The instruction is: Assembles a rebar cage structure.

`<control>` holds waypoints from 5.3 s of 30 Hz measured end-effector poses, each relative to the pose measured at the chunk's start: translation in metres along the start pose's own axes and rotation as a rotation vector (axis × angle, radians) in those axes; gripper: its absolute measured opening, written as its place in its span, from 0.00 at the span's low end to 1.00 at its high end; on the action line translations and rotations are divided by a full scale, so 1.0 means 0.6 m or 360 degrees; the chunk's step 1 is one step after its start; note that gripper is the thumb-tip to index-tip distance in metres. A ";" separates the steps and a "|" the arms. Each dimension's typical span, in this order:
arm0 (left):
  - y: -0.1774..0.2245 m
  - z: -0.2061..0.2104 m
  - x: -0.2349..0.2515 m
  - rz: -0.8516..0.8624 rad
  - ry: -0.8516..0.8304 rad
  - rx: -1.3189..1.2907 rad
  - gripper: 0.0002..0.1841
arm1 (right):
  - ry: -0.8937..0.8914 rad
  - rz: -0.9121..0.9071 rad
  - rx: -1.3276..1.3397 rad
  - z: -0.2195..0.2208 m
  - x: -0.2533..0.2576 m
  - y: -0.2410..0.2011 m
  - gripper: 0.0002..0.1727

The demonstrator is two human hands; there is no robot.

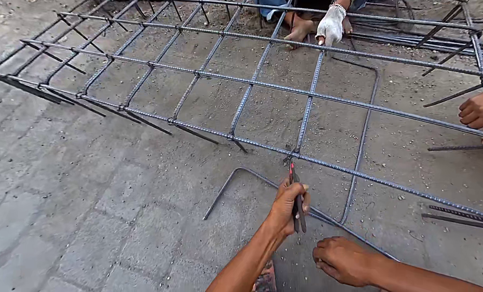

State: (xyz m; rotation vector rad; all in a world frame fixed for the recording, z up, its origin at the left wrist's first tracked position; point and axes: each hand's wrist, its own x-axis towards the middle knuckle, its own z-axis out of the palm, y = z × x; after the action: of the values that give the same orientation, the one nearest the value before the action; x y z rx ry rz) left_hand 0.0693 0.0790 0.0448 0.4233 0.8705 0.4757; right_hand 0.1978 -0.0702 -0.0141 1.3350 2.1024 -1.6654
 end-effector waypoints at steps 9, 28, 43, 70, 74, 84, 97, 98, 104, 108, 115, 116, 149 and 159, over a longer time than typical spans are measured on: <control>0.024 0.000 0.012 -0.0037 0.0319 -0.0165 0.10 | -0.0061 0.0011 -0.0013 0.013 0.007 0.004 0.19; 0.006 -0.078 0.002 -0.0008 0.0482 -0.0032 0.04 | 0.2244 -0.0551 -0.0800 -0.328 -0.102 -0.086 0.20; -0.024 -0.076 0.003 -0.0026 0.0276 0.0022 0.06 | 0.1771 0.0593 -0.0225 -0.332 -0.027 -0.041 0.25; -0.009 -0.024 -0.014 -0.0022 0.0219 0.0193 0.10 | 0.2186 0.0303 -0.0308 -0.230 -0.078 -0.013 0.26; -0.019 -0.074 0.013 -0.0116 0.0724 -0.0050 0.07 | 0.2193 0.0356 -0.0535 -0.238 -0.083 -0.007 0.24; 0.043 -0.026 0.024 0.0075 0.0147 0.0077 0.06 | 0.1591 0.0521 -0.0253 -0.233 -0.030 -0.027 0.28; 0.044 -0.018 0.007 0.0016 0.0083 0.0105 0.08 | 0.1415 0.0684 -0.0105 -0.257 -0.006 -0.042 0.21; 0.036 -0.021 0.005 -0.0026 0.0116 0.0078 0.08 | 0.1409 0.0712 -0.0157 -0.248 -0.003 -0.045 0.20; 0.007 -0.060 0.026 -0.0159 0.0486 -0.0056 0.05 | 0.1756 0.0689 -0.0867 -0.258 0.028 -0.048 0.52; -0.006 -0.066 0.038 0.0102 0.0651 0.0284 0.09 | 0.1289 0.0593 -0.1043 -0.309 0.034 -0.042 0.66; -0.015 -0.046 0.160 0.1012 0.0284 0.0043 0.19 | 0.1195 0.0534 -0.0972 -0.315 0.031 -0.049 0.60; -0.016 -0.038 0.172 0.1035 0.0260 -0.0029 0.16 | 0.1168 0.0530 -0.0970 -0.318 0.030 -0.051 0.60; 0.170 -0.199 -0.043 -0.0489 0.0289 0.1231 0.02 | 0.1350 0.0202 -0.1415 -0.321 0.031 -0.019 0.68; 0.182 -0.229 -0.051 -0.0270 0.0365 0.1582 0.08 | 0.1302 0.0259 -0.1366 -0.318 0.028 -0.015 0.69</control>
State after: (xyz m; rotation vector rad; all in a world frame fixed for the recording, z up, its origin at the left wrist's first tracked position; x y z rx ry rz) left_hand -0.0822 0.1727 0.0428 1.2043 1.3279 -0.1088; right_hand 0.2562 0.0993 0.0535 1.8852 2.4817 0.0047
